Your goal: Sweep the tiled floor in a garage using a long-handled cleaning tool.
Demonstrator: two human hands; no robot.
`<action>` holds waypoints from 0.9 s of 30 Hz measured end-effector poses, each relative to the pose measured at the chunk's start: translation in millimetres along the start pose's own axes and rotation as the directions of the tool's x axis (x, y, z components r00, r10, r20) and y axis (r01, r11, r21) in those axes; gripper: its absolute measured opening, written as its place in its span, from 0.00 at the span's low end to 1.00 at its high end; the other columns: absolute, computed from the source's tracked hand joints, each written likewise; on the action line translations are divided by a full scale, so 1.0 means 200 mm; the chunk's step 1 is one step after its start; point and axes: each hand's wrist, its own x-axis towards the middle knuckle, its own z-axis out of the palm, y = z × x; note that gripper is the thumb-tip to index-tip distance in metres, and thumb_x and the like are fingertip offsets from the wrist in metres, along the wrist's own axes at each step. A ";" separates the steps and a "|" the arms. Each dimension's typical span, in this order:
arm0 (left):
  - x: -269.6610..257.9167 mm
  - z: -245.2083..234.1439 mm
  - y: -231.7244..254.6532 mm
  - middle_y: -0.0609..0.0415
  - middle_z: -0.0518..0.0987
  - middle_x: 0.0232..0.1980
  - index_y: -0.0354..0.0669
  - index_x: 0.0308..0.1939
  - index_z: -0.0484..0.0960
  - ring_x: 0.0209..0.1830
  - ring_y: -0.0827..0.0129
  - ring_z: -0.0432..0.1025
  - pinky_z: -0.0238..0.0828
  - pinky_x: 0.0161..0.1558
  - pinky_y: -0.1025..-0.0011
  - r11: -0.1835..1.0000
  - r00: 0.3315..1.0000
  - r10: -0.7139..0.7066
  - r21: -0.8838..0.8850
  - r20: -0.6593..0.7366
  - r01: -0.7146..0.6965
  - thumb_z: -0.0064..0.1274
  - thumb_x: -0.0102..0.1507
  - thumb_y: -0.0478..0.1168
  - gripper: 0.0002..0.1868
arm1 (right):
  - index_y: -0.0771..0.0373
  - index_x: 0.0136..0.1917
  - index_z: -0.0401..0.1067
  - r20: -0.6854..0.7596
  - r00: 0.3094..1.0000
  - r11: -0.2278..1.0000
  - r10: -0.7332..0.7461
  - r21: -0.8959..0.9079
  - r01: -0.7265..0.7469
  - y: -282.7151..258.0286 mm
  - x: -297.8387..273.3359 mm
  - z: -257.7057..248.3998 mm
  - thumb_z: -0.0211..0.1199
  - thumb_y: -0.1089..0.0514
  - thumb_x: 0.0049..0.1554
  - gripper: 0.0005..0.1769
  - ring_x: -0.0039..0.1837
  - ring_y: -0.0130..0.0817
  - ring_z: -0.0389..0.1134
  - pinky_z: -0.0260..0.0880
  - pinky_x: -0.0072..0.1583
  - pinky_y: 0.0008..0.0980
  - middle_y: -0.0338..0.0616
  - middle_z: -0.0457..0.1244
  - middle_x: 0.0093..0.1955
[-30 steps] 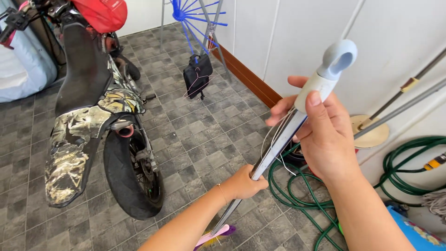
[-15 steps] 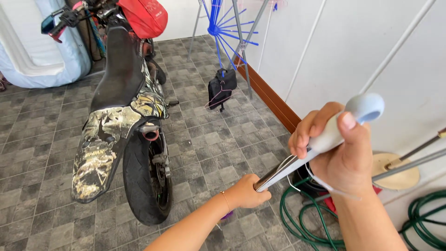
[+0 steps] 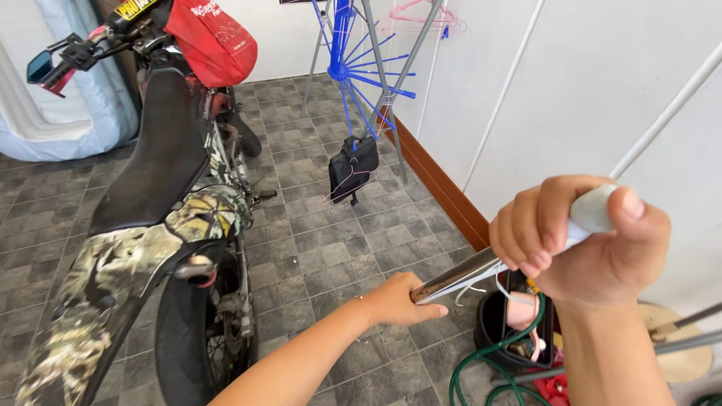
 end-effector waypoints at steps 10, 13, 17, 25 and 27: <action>0.55 -0.54 -0.48 0.54 0.72 0.17 0.37 0.18 0.79 0.18 0.69 0.69 0.69 0.26 0.66 0.994 0.993 -0.108 0.018 -0.051 0.110 0.63 0.56 0.57 0.26 | 0.79 0.51 0.74 0.062 0.988 0.987 0.140 0.066 -0.144 0.41 0.52 -0.47 0.55 0.44 0.58 0.30 0.31 0.38 0.63 0.63 0.47 0.47 0.49 0.63 0.29; 0.72 -0.77 -0.75 0.51 0.75 0.18 0.40 0.24 0.84 0.18 0.68 0.69 0.70 0.27 0.65 0.987 0.983 -0.150 0.041 -0.106 0.155 0.62 0.57 0.53 0.19 | 0.75 0.47 0.75 0.009 0.999 0.999 0.053 -0.002 -0.053 0.65 0.70 -0.58 0.52 0.44 0.62 0.28 0.36 0.38 0.63 0.61 0.58 0.50 0.48 0.64 0.30; 0.92 -1.09 -1.19 0.46 0.79 0.22 0.40 0.26 0.85 0.21 0.63 0.74 0.73 0.31 0.64 0.980 0.969 -0.176 0.066 -0.173 0.190 0.63 0.56 0.49 0.15 | 0.69 0.44 0.72 -0.217 0.976 0.998 -0.029 -0.054 0.017 1.07 0.93 -0.73 0.48 0.45 0.64 0.25 0.43 0.41 0.60 0.58 0.66 0.52 0.50 0.62 0.34; 1.11 -1.48 -2.07 0.42 0.83 0.30 0.45 0.28 0.88 0.34 0.47 0.78 0.75 0.43 0.56 0.946 0.967 -0.230 0.207 -0.110 0.248 0.63 0.53 0.47 0.10 | 0.74 0.46 0.72 -0.508 0.857 0.994 0.090 0.095 -0.048 1.90 1.08 -1.04 0.48 0.50 0.61 0.23 0.51 0.47 0.60 0.48 0.82 0.60 0.51 0.62 0.37; 1.15 -1.46 -2.28 0.40 0.82 0.34 0.45 0.31 0.87 0.41 0.44 0.77 0.74 0.46 0.53 0.900 0.947 -0.286 0.298 -0.146 0.318 0.61 0.50 0.43 0.08 | 0.73 0.57 0.72 -0.656 0.727 0.979 0.202 0.140 -0.146 2.02 1.14 -1.07 0.51 0.47 0.52 0.30 0.59 0.52 0.64 0.47 0.82 0.61 0.52 0.63 0.41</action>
